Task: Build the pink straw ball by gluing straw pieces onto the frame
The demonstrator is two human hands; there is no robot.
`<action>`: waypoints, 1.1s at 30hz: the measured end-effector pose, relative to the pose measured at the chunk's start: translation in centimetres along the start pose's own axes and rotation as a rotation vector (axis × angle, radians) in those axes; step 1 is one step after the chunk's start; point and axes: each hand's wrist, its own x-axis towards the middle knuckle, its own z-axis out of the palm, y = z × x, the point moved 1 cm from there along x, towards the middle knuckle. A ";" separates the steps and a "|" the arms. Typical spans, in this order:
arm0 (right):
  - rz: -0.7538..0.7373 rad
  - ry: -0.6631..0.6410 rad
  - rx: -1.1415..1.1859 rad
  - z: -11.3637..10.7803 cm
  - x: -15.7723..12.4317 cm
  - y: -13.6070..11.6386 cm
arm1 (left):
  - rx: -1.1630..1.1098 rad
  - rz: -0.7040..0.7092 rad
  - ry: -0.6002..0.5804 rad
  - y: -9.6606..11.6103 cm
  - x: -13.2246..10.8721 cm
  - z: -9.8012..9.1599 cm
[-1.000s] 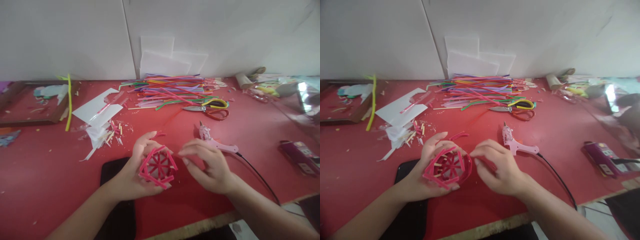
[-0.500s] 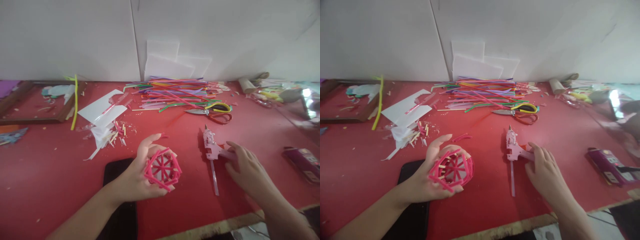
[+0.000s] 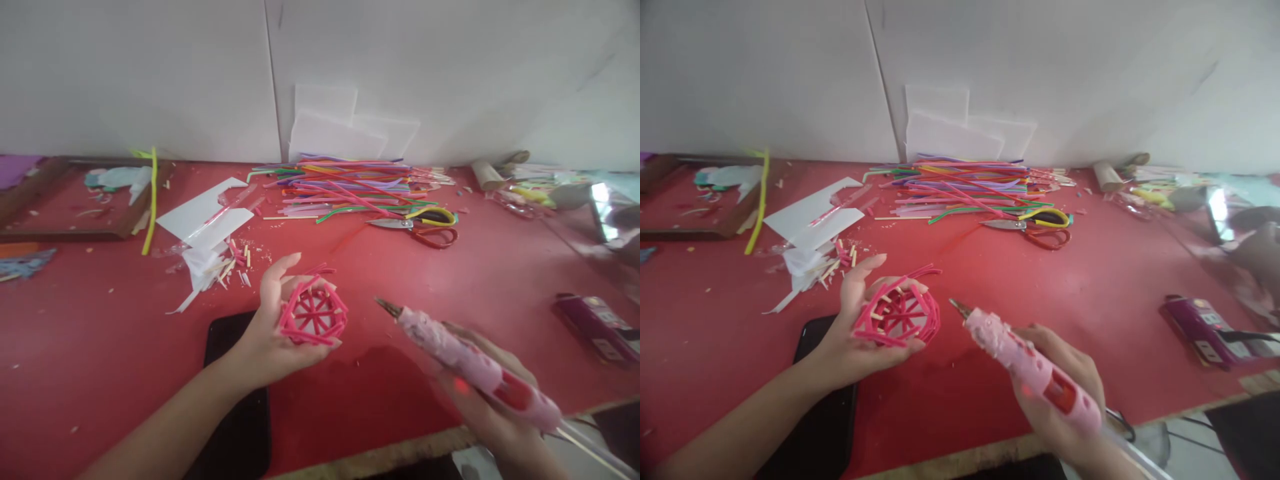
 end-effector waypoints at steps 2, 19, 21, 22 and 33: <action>-0.095 -0.058 0.011 0.3 -0.4 -1.4 | 0.007 -0.018 0.011 0.1 0.0 -0.1; -0.153 -0.093 -0.068 2.3 -1.7 -2.5 | 0.051 0.028 -0.006 -0.3 -0.1 -0.2; -0.140 -0.098 -0.074 2.5 -1.6 -2.6 | 0.045 0.013 -0.005 -0.3 -0.2 -0.2; -0.134 -0.098 -0.079 2.5 -1.6 -2.6 | 0.040 0.006 -0.007 -0.3 -0.2 -0.2; -0.127 -0.097 -0.098 2.4 -1.3 -2.8 | 0.027 0.005 0.000 0.1 0.0 -0.2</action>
